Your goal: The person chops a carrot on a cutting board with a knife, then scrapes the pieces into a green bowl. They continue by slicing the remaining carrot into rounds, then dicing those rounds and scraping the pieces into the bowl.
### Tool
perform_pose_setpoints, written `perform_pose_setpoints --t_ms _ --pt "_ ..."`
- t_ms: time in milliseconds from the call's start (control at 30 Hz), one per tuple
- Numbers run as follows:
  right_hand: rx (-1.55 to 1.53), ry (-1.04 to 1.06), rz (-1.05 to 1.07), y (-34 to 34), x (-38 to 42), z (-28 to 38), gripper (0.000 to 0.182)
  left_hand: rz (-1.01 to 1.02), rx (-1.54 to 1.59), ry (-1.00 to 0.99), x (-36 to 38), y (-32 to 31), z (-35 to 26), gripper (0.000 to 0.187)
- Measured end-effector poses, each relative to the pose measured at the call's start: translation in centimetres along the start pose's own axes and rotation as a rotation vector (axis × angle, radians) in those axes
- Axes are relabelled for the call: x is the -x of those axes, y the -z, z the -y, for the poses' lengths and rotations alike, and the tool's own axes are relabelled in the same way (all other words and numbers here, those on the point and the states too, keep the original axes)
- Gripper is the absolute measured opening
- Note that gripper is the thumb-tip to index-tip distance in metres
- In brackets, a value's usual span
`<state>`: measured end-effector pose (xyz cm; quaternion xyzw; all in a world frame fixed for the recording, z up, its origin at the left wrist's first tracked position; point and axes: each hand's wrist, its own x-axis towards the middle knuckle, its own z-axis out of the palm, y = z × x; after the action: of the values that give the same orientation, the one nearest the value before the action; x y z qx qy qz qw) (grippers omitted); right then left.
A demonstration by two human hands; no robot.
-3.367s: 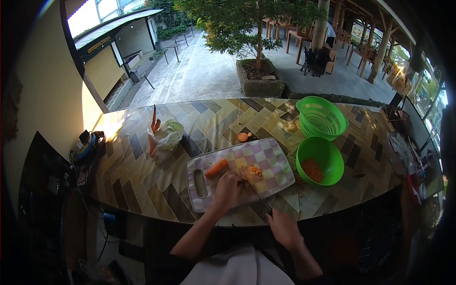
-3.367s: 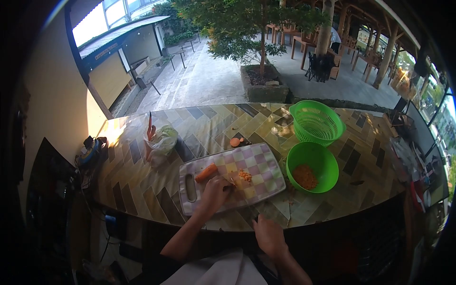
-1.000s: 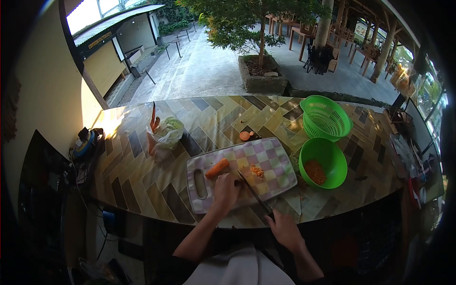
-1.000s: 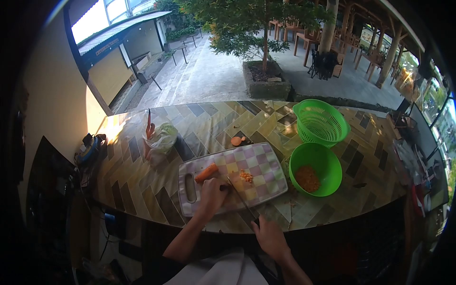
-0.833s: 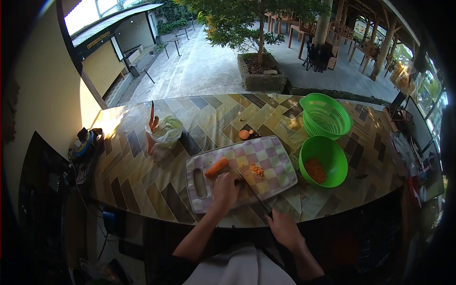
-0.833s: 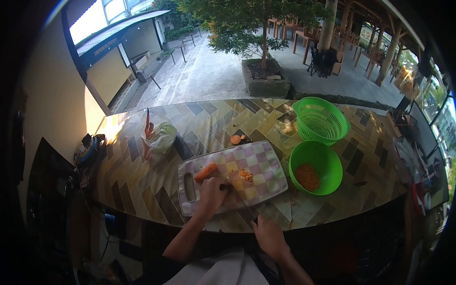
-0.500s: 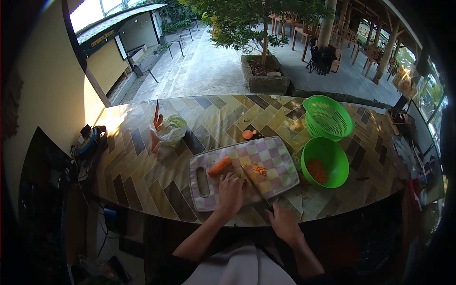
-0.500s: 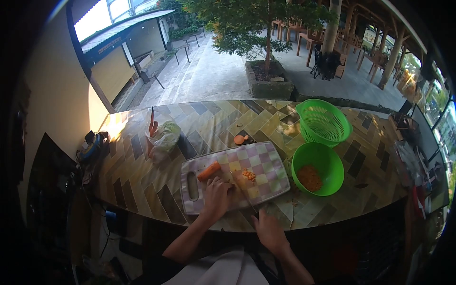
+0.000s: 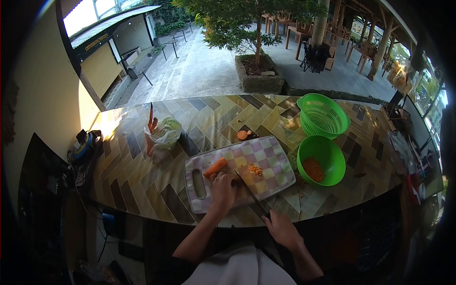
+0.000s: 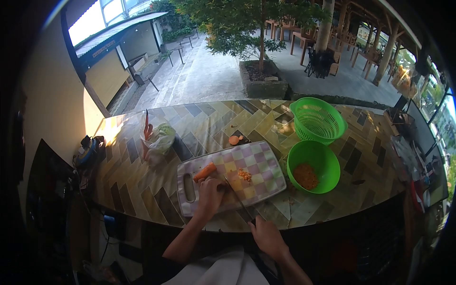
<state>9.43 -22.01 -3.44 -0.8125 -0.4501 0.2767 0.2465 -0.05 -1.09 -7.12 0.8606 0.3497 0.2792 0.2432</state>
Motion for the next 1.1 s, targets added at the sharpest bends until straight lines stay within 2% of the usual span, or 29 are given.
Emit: perform_pose_setpoints --t_ms 100,233,500,600,700,800,900,1000,1100 --pt "0.017 -0.021 0.055 0.6 -0.4 0.2 0.034 -0.055 -0.014 -0.053 0.2 -0.2 0.2 0.018" --pt "0.122 0.001 0.052 0.5 -1.2 0.4 0.033 -0.005 -0.049 -0.041 0.1 0.5 -0.3 0.017" --pt "0.258 -0.062 -0.137 -0.1 -0.1 0.4 0.032 0.021 -0.032 -0.042 0.2 0.0 -0.3 0.013" --pt "0.251 -0.065 -0.205 0.3 0.3 -0.1 0.030 -0.051 -0.036 -0.084 -0.5 -1.3 -0.1 0.015" --pt "0.214 -0.066 -0.262 0.8 0.6 -0.4 0.030 -0.087 0.043 -0.077 -1.5 -2.6 -0.1 0.013" --pt "0.178 -0.064 -0.324 1.3 0.7 -1.0 0.028 -0.073 0.251 -0.022 -1.8 -3.1 0.6 0.016" --pt "0.089 -0.067 -0.345 1.7 1.0 -1.4 0.028 -0.023 0.385 0.102 -1.7 -1.7 -0.1 0.014" --pt "-0.025 -0.101 -0.321 2.6 1.5 -1.1 0.031 -0.094 0.323 -0.003 -2.5 -0.3 -1.1 0.023" --pt "-0.082 -0.099 -0.294 3.1 1.7 -1.3 0.034 -0.020 0.252 -0.143 -3.5 -0.7 -0.5 0.025"
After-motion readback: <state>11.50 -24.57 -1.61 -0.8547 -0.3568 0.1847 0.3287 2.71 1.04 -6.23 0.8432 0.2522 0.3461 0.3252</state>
